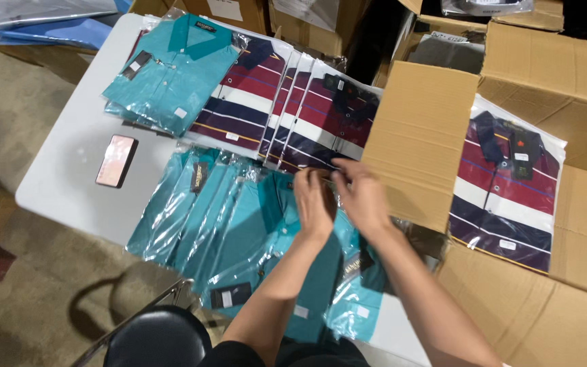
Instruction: The person picks up individually packaged shirts from a table and places them into a large cardboard box.
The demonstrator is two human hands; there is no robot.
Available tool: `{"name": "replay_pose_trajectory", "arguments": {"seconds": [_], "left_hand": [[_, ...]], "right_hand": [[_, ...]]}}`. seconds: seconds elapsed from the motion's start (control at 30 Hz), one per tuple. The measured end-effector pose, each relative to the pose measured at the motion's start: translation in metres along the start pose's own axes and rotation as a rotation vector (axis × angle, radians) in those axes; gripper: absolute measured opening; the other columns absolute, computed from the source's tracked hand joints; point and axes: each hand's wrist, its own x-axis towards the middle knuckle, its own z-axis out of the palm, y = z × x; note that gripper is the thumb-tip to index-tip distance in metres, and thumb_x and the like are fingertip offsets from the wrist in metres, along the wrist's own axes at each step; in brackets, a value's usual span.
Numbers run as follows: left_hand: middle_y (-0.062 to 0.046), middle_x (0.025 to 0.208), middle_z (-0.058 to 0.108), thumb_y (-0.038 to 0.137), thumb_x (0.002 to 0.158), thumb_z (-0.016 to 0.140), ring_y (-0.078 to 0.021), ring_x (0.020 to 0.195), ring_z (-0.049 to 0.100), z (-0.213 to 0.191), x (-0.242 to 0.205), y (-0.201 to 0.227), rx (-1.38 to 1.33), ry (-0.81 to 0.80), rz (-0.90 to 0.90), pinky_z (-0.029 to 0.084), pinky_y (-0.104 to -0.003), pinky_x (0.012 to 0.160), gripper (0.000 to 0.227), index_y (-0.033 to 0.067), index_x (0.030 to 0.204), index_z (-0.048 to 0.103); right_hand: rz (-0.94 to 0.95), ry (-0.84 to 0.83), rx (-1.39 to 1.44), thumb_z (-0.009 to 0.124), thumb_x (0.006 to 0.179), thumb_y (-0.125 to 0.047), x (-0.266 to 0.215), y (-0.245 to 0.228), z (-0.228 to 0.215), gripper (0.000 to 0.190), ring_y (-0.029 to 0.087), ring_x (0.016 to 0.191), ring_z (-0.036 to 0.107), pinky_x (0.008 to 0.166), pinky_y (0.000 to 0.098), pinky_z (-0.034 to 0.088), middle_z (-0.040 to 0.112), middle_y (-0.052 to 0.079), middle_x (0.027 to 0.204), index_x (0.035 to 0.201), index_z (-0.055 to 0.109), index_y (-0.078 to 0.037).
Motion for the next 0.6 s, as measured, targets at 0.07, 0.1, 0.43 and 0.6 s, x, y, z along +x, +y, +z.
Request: {"name": "replay_pose_trajectory", "arguments": {"seconds": [0.07,0.1,0.43,0.6], "left_hand": [[-0.026,0.128,0.054,-0.001,0.094,0.060,-0.0426,0.126,0.055,-0.015,0.025,-0.034,0.091,-0.149,-0.215,0.045,-0.049,0.110,0.038,-0.0056,0.131,0.055],[-0.026,0.128,0.054,-0.001,0.094,0.060,-0.0426,0.126,0.055,-0.007,0.033,-0.059,0.080,-0.159,-0.212,0.045,-0.049,0.110,0.038,-0.0056,0.131,0.055],[-0.034,0.138,0.050,0.031,0.081,0.082,-0.0453,0.135,0.049,0.071,0.073,-0.198,0.245,-0.544,-0.338,0.036,-0.052,0.118,0.072,-0.0069,0.133,0.050],[-0.021,0.108,0.064,0.020,0.097,0.067,-0.0323,0.104,0.067,0.107,0.082,-0.209,0.543,-0.207,-0.308,0.056,-0.045,0.089,0.039,-0.0102,0.122,0.061]], "right_hand": [[0.072,-0.152,-0.063,0.066,0.097,-0.029,0.023,0.017,0.075,0.037,0.035,0.113,0.071,0.097,0.0484,0.058,0.072,0.014,0.119,0.131,0.070,-0.015],[0.083,-0.146,-0.071,0.066,0.097,-0.029,0.035,0.036,0.106,0.037,0.035,0.113,0.071,0.097,0.0484,0.058,0.072,0.014,0.119,0.131,0.070,-0.015],[0.939,-0.274,-0.453,0.055,0.084,-0.082,0.079,0.115,0.166,0.127,0.051,0.145,0.038,0.114,0.0650,0.033,0.036,0.042,0.153,0.156,0.019,0.016],[0.910,-0.496,-0.527,0.031,0.077,-0.112,0.084,0.145,0.164,0.147,0.053,0.136,0.051,0.107,0.0640,0.037,0.056,0.038,0.144,0.149,0.049,0.015]]}}
